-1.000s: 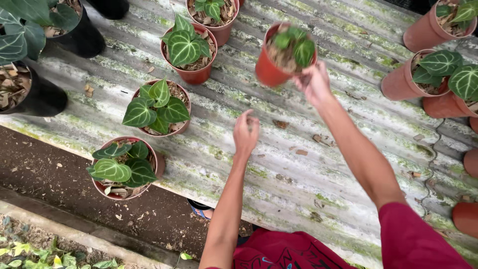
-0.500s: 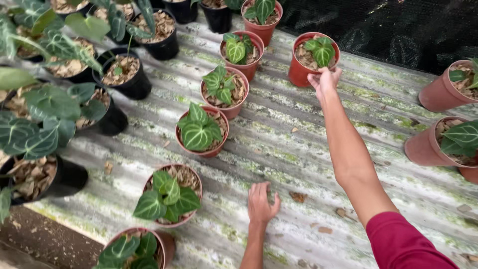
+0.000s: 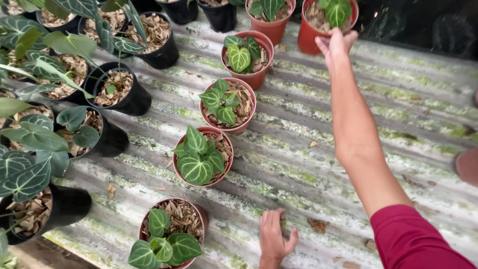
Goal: The person picks up potted plants from a corrugated metal shelf and places them in a new arrangement. They handle the pots one at a time, moving them to different positions on the shelf.
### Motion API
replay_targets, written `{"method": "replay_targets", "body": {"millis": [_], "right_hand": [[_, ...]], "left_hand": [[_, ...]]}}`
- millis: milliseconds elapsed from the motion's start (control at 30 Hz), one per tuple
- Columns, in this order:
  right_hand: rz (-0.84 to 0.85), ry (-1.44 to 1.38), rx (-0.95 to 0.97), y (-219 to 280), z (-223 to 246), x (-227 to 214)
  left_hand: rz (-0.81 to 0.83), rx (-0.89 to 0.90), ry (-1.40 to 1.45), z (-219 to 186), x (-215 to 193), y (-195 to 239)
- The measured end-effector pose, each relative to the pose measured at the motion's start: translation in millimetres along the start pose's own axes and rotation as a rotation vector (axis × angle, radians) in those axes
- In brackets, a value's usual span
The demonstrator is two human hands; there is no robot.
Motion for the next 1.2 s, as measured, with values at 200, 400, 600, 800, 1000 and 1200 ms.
{"method": "replay_targets", "body": {"millis": [200, 400, 600, 800, 1000, 1200], "right_hand": [[-0.015, 0.091, -0.032, -3.3, -8.9, 1.5], [-0.128, 0.125, -0.056, 10.7, -9.1, -4.4], [-0.194, 0.093, -0.092, 12.5, -13.9, -2.0], [-0.113, 0.234, -0.125, 16.7, -6.7, 6.8], [0.121, 0.286, 0.147, 19.7, -30.8, -12.4], [-0.245, 0.498, -0.056, 24.1, 37.3, -199.8]], "left_hand": [[0.051, -0.059, -0.012, 6.9, 9.2, -0.1], [0.060, -0.069, -0.016, 6.6, 7.8, -1.5], [0.041, -0.045, 0.010, 0.9, 2.8, -1.2], [0.030, -0.062, -0.029, 9.0, 9.1, -0.9], [0.052, -0.015, -0.024, 11.0, 11.1, 5.1], [0.056, 0.027, -0.027, 3.6, 5.2, -3.4]]}}
Point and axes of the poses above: each hand's wrist, its own y-axis away from the middle knuckle, its own x-axis out of the palm, z = x × y, the point moved 10 cm from there along -y, towards the middle knuckle, and after that the axes turned 11 degrees about z, right-handed, at the moved point
